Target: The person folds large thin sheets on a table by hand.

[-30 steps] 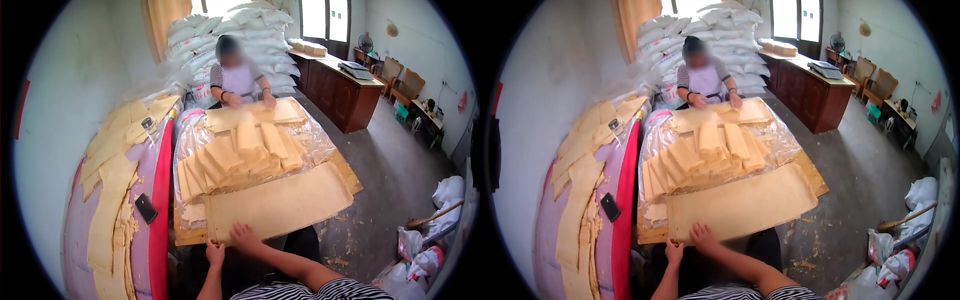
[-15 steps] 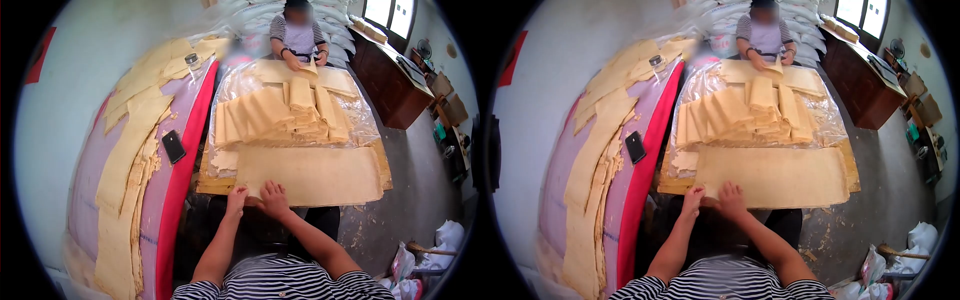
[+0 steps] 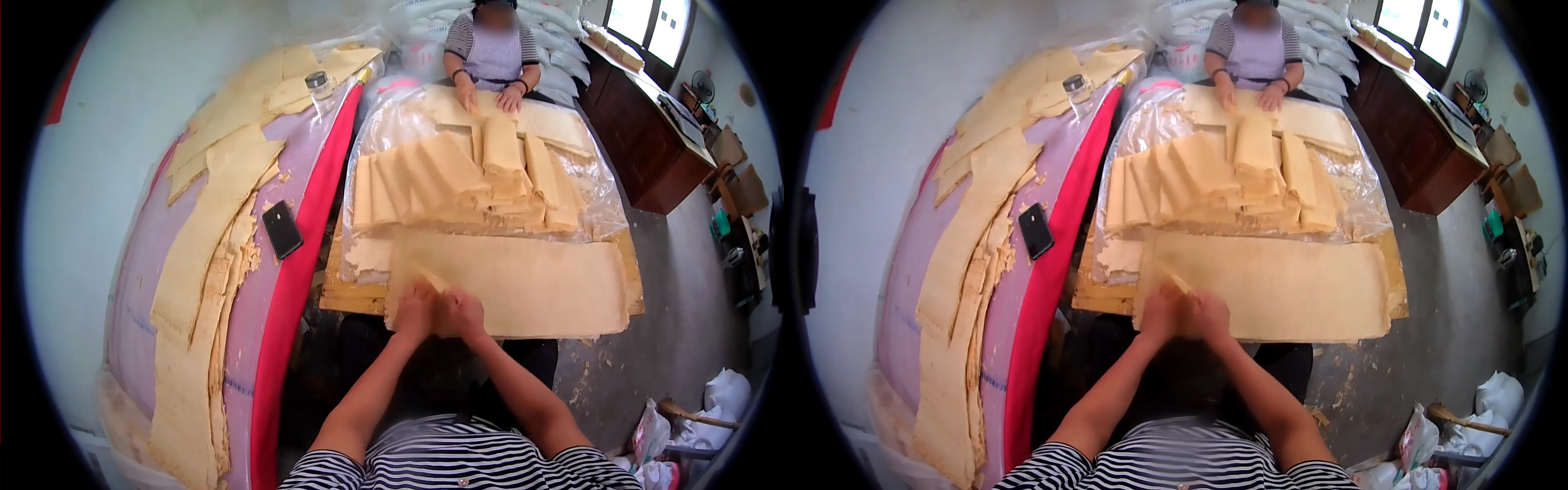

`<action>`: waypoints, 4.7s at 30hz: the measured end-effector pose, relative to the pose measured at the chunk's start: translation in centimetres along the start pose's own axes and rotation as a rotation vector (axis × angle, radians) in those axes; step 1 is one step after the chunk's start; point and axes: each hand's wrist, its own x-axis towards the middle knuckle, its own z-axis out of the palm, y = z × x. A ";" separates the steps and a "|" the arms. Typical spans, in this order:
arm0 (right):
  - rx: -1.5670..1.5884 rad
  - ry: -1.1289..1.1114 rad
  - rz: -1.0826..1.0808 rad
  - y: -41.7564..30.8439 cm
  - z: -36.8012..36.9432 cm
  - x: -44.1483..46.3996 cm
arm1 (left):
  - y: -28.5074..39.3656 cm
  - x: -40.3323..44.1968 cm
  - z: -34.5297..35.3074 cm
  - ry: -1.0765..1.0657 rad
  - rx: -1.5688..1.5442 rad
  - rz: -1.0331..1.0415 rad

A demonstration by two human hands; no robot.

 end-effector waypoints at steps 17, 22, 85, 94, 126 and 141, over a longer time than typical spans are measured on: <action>1.077 0.398 0.476 6.2 -5.7 -2.2 | 5.9 4.8 2.8 -0.232 0.092 0.080; 1.061 0.440 0.748 12.8 -6.3 -0.2 | 6.0 4.4 5.4 -0.307 -0.078 -0.034; 0.276 0.402 0.281 13.7 -17.3 -5.4 | 16.3 1.6 10.3 -0.246 -0.596 0.383; 0.855 0.974 0.714 23.0 -25.5 -10.2 | 13.3 1.8 9.3 -0.680 -0.378 0.265; -0.291 0.568 0.758 21.4 -31.2 -6.2 | 26.0 5.3 7.8 -0.310 -0.546 0.678; 1.374 0.755 0.670 20.8 -27.4 -7.3 | 32.8 8.7 13.3 -0.266 -0.144 0.675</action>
